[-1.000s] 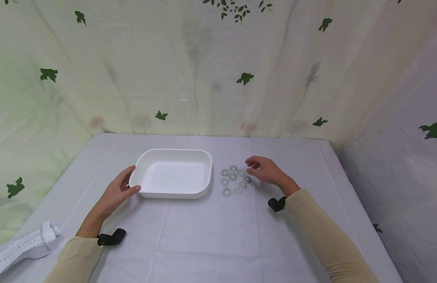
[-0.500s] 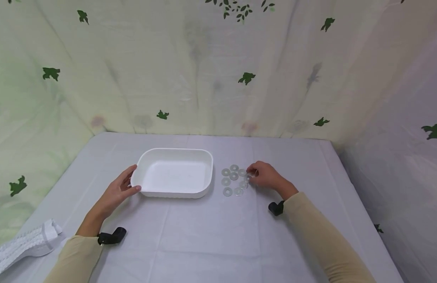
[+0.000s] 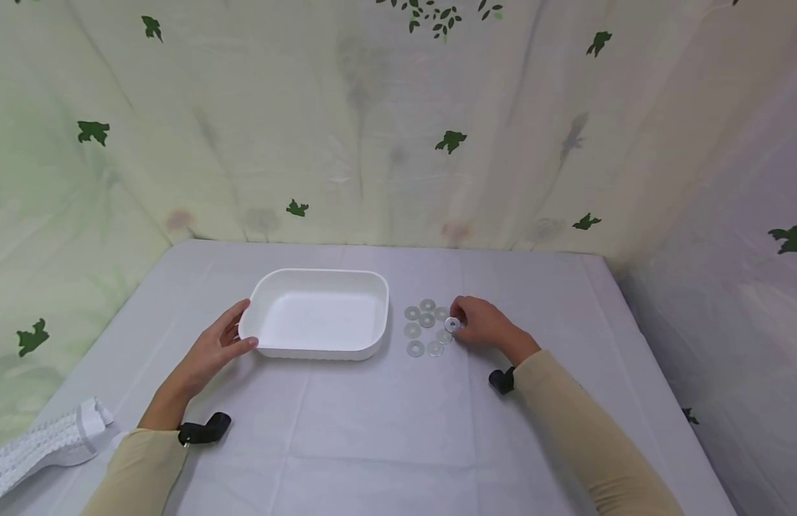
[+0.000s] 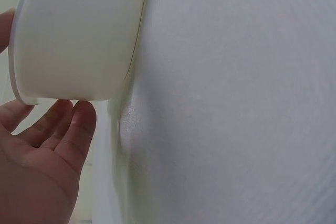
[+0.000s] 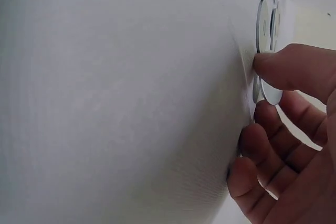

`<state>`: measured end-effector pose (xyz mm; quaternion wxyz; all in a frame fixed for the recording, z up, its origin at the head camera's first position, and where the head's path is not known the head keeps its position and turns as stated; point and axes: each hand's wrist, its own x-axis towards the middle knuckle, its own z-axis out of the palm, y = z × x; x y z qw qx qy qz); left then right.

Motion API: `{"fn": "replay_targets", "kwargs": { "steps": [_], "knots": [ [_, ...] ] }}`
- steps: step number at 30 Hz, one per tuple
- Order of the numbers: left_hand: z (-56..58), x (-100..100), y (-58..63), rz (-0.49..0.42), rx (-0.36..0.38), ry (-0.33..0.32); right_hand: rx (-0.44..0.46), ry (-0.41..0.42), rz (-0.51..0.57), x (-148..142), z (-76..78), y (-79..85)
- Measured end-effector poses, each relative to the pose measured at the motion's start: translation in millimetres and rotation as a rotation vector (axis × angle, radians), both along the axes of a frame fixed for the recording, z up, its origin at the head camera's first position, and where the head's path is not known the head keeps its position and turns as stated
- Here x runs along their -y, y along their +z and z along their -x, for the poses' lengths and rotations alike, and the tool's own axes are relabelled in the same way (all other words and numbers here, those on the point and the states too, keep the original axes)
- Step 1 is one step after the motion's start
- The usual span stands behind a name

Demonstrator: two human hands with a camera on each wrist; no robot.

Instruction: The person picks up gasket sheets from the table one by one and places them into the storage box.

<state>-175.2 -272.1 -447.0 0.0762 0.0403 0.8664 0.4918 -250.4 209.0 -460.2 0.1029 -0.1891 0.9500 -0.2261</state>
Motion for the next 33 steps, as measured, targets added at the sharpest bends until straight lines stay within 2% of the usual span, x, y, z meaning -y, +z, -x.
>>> {"fn": "replay_targets", "kwargs": {
  "steps": [6, 14, 27, 33],
  "knots": [
    [0.8, 0, -1.3, -0.019, 0.011, -0.003, 0.034, 0.013, 0.018, -1, -2.8, 0.9],
    [1.7, -1, 2.7, -0.025, -0.004, -0.005, 0.028, 0.057, 0.055, -5, -1.2, 1.9],
    [2.2, 1, 0.9, -0.032, 0.003, 0.004, 0.08, 0.019, 0.052, -4, 1.1, 5.2],
    [0.1, 1, -0.7, -0.03, 0.02, 0.018, 0.095, 0.009, 0.126, -2, 5.3, 18.9]
  ]
}}
